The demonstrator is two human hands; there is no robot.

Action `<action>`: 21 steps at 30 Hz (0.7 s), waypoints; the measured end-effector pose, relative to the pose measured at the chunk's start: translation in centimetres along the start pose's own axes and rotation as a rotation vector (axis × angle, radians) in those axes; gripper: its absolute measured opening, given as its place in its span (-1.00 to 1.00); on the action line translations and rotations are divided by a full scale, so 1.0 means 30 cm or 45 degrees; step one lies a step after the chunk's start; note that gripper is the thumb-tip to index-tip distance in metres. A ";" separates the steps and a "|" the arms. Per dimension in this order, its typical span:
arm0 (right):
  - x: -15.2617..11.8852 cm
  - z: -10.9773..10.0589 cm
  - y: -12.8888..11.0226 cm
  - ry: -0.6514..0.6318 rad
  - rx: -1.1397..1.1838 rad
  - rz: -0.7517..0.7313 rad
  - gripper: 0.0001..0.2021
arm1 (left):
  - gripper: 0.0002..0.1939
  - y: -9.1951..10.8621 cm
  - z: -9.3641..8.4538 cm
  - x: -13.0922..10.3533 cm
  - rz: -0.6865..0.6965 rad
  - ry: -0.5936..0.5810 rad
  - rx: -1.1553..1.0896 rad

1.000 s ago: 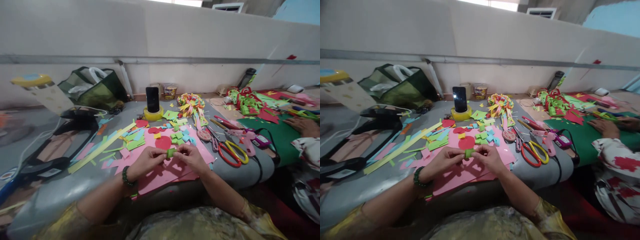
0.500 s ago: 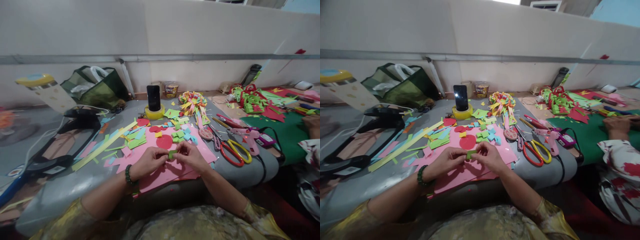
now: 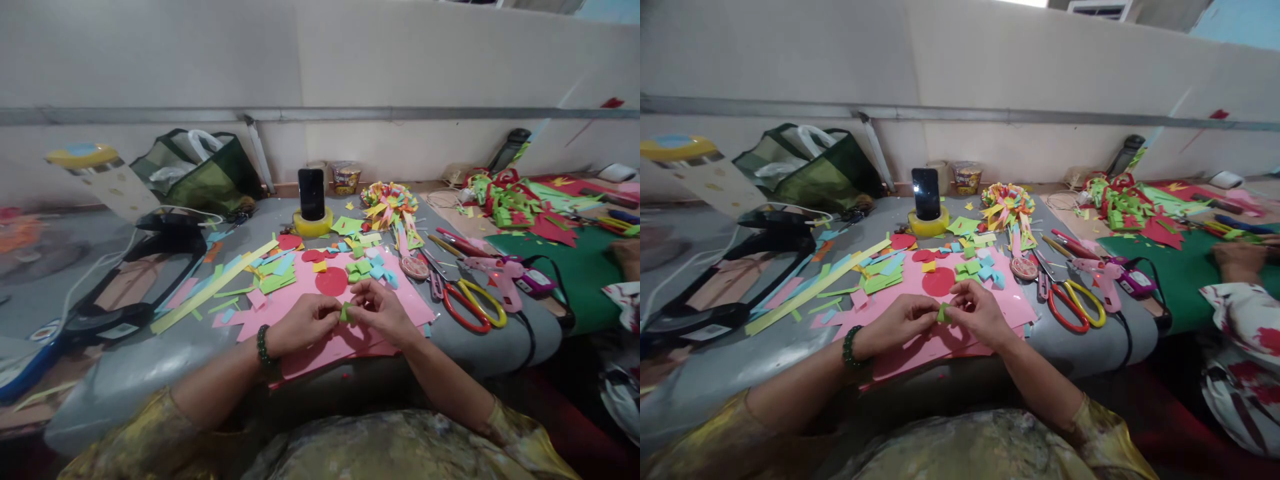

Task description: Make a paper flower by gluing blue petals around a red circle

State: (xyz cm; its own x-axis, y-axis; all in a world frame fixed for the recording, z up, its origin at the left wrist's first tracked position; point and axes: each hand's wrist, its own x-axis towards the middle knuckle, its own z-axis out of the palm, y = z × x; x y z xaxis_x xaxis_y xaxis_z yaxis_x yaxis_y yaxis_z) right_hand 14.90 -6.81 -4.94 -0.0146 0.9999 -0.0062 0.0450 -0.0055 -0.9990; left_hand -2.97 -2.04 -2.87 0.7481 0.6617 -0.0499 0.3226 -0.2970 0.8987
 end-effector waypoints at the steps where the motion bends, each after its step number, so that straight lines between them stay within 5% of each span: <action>1: 0.000 0.001 -0.001 -0.002 -0.004 0.004 -0.62 | -0.75 0.000 0.000 0.000 0.010 0.005 0.021; 8: -0.006 0.004 -0.002 0.017 -0.039 -0.066 -0.65 | -0.78 0.000 -0.003 -0.002 0.057 0.075 0.136; 16: -0.039 0.026 0.027 0.008 -0.375 -0.422 -0.78 | -0.85 -0.013 0.009 0.000 0.156 0.090 0.208; 21: -0.057 -0.060 -0.065 0.121 -0.507 -0.537 -0.74 | -0.74 0.002 -0.049 0.000 0.055 0.175 0.016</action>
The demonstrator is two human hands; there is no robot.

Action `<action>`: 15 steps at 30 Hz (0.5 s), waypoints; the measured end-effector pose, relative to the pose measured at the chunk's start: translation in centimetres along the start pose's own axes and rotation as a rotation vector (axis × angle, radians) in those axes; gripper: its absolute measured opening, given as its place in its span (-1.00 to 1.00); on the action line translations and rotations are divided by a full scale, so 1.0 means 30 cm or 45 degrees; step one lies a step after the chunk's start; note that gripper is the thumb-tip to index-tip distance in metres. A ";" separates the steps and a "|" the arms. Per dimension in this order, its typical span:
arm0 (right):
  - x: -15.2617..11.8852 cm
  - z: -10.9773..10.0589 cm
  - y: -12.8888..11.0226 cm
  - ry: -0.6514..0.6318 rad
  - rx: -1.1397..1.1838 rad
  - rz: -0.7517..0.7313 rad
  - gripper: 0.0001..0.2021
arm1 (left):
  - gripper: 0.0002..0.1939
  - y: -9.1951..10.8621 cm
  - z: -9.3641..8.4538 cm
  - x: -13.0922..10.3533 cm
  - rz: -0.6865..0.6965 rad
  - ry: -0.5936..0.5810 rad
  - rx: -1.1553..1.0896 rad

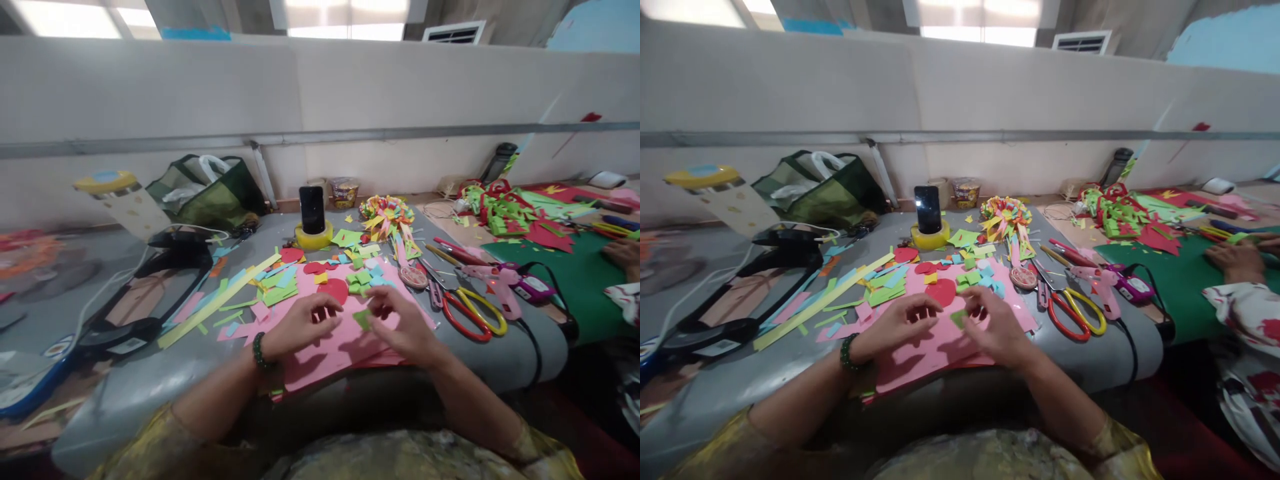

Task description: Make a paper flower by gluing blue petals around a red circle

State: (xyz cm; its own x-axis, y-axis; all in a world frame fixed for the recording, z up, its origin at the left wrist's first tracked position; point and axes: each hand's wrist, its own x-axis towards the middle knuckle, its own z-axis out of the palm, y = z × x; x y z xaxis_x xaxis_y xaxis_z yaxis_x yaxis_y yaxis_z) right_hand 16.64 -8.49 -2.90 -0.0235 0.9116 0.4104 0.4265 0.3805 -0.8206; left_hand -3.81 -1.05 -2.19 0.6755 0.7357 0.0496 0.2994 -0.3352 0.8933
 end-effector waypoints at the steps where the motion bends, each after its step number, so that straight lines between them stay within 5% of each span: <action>1: 0.022 -0.033 -0.007 0.057 -0.009 0.020 -0.73 | -0.70 0.000 -0.021 0.006 -0.034 0.063 -0.064; 5: 0.147 -0.110 0.014 0.078 -0.051 0.128 -0.73 | -0.65 -0.019 -0.108 0.033 -0.104 0.400 -0.282; 9: 0.236 -0.078 0.095 -0.102 -0.293 0.215 -0.81 | -0.65 -0.050 -0.172 0.045 -0.150 0.628 -0.318; 15: 0.249 -0.056 0.191 0.062 -0.475 0.062 -0.89 | -0.71 -0.078 -0.227 0.053 -0.106 0.821 -0.289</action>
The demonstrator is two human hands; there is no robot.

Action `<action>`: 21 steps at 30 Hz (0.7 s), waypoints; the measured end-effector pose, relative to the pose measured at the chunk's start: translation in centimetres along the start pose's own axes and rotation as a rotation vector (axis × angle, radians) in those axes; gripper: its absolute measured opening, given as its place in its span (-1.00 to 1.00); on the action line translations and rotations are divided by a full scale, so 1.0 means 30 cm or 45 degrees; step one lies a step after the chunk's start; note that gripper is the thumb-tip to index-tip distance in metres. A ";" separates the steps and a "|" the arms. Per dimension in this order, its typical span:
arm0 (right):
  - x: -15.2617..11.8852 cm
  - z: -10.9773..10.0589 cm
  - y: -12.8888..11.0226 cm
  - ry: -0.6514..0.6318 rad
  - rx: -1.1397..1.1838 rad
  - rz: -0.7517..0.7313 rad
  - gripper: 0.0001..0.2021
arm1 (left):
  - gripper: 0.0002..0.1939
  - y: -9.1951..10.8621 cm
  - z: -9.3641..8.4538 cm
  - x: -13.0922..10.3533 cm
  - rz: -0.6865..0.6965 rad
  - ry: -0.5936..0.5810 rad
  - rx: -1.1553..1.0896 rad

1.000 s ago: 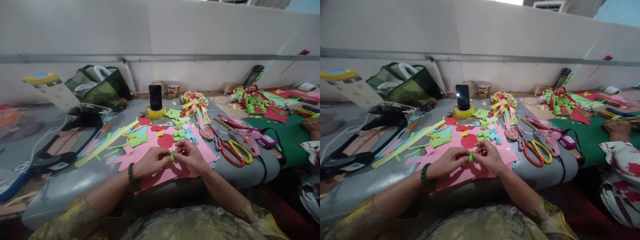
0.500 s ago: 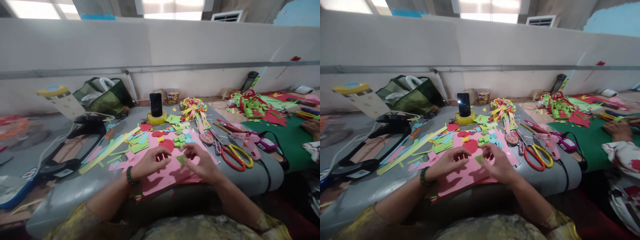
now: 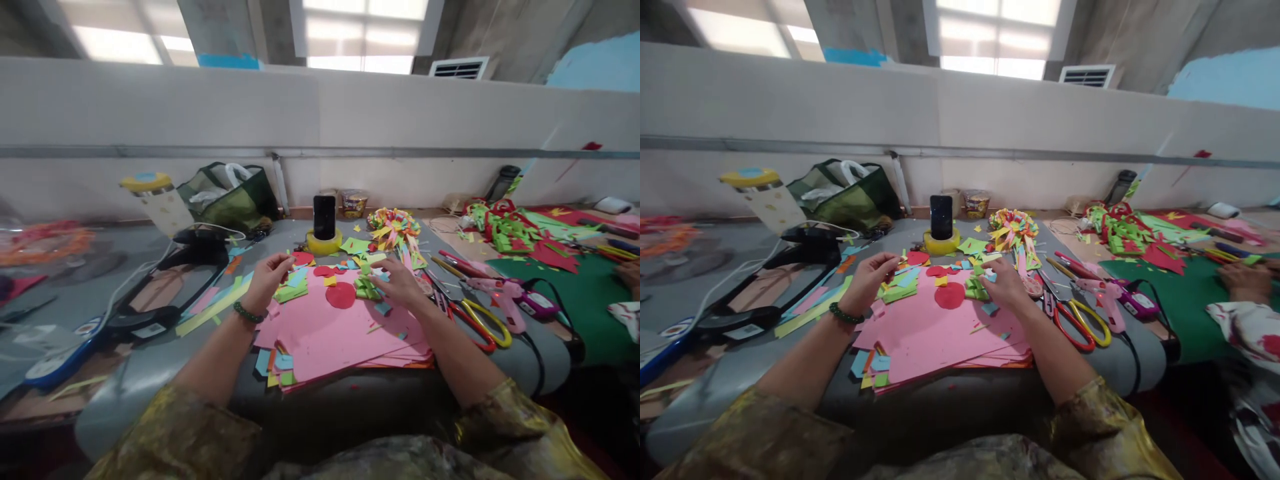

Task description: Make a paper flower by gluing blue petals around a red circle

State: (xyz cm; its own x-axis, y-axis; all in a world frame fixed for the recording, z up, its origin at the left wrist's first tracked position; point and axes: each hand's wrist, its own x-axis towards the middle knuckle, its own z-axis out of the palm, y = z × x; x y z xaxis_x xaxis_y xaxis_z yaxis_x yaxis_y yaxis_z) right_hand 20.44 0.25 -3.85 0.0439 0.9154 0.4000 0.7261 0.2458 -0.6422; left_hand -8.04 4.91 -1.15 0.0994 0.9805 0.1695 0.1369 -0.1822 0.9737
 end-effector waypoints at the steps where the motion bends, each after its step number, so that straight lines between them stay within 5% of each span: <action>1: 0.000 -0.001 0.010 0.034 0.023 -0.041 -0.88 | -0.71 -0.004 -0.003 0.006 0.013 0.011 0.007; 9: 0.011 -0.006 0.026 0.245 0.263 -0.151 -0.72 | -0.72 -0.020 -0.004 0.028 0.104 0.082 0.143; 14: 0.012 0.002 0.025 0.320 0.249 -0.196 -0.77 | -0.70 -0.011 0.018 0.006 0.271 -0.106 0.336; 21: -0.030 0.022 -0.042 0.334 -0.129 -0.829 -0.77 | -0.52 -0.020 0.084 -0.060 0.605 -0.478 0.589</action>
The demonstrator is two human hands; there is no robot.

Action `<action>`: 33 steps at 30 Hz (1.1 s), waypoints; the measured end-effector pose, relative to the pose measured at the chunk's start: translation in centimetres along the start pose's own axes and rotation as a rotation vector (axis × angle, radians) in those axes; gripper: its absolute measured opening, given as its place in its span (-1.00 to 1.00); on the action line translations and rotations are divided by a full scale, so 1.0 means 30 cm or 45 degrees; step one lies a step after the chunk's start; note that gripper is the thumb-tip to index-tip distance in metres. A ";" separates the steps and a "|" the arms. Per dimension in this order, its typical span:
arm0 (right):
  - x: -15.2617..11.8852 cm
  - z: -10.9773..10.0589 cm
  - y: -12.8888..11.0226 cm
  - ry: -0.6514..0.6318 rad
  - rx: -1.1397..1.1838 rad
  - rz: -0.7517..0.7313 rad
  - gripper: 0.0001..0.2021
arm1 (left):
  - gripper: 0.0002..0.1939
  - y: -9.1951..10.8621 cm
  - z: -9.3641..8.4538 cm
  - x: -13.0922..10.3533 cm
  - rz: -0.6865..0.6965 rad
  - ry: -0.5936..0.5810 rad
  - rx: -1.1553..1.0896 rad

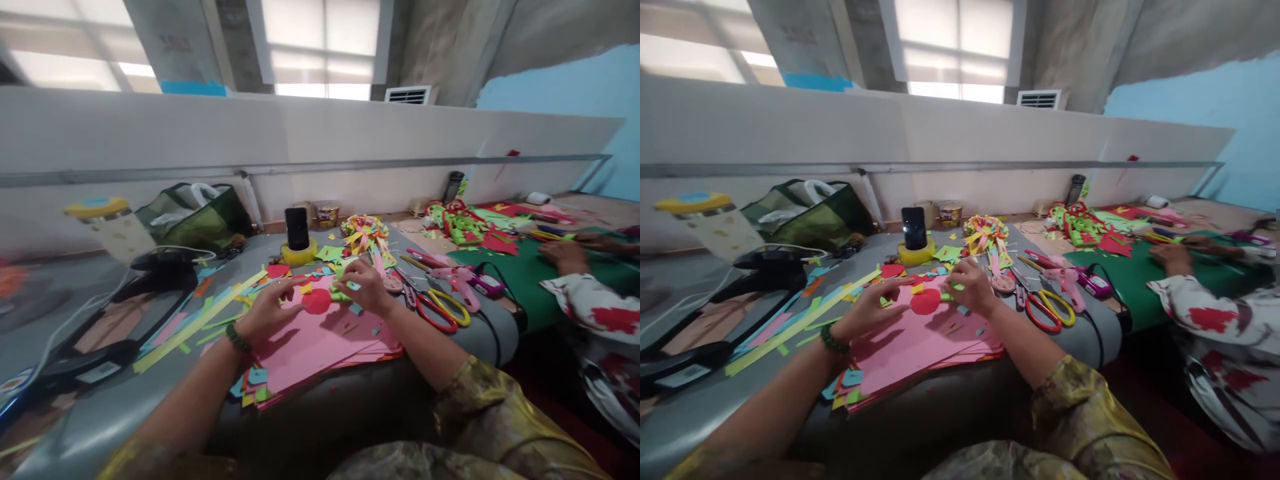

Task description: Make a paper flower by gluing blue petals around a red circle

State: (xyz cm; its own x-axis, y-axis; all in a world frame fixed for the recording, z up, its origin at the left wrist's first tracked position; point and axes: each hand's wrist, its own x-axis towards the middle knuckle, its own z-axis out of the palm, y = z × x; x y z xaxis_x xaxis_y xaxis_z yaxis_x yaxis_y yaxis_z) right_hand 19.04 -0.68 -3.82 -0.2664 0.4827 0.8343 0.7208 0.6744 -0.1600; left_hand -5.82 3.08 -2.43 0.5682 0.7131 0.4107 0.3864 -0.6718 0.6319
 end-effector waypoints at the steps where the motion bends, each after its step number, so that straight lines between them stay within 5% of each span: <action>1: 0.001 0.005 -0.019 -0.041 -0.021 -0.112 -0.75 | -0.49 0.009 0.019 -0.004 0.045 -0.028 0.015; 3: 0.001 0.020 -0.054 -0.109 -0.071 -0.304 -0.71 | -0.52 0.027 0.066 -0.009 0.150 -0.119 0.057; 6: -0.005 0.046 -0.090 -0.154 -0.100 -0.468 -0.66 | -0.82 0.053 0.132 -0.011 0.254 -0.284 0.116; 8: -0.008 0.051 -0.092 -0.119 -0.018 -0.465 -0.65 | -0.70 0.062 0.147 -0.008 0.226 -0.314 0.072; 11: -0.002 0.028 -0.046 0.086 0.173 -0.134 -0.64 | -0.64 0.051 0.098 0.002 0.086 -0.229 -0.126; 15: 0.021 -0.033 0.080 0.572 0.366 0.629 -0.60 | -0.64 -0.015 -0.053 0.013 -0.237 0.184 -0.383; 18: 0.032 -0.051 0.150 0.658 0.422 0.775 -0.61 | -0.57 -0.079 -0.142 0.020 -0.452 0.475 -0.470; 21: 0.028 -0.037 0.158 0.615 0.457 0.817 -0.64 | -0.55 -0.122 -0.162 0.026 -0.505 0.583 -0.450; 24: 0.017 -0.014 0.118 0.483 0.456 0.797 -0.70 | -0.62 -0.126 -0.126 0.025 -0.415 0.437 -0.233; 30: 0.010 -0.001 0.050 0.144 0.437 0.698 -0.70 | -0.88 -0.009 0.006 0.000 0.244 -0.215 0.519; 33: 0.014 -0.012 0.053 0.121 0.412 0.705 -0.68 | -0.84 0.057 0.064 0.006 0.362 -0.494 0.840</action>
State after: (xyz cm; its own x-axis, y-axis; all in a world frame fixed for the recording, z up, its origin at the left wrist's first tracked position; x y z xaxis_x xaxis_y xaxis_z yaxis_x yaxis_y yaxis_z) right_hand 20.30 0.39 -3.53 0.1579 0.7660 0.6231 0.5019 0.4812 -0.7187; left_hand -3.66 1.65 -2.54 0.8734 0.4586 0.1640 0.4689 -0.8828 -0.0290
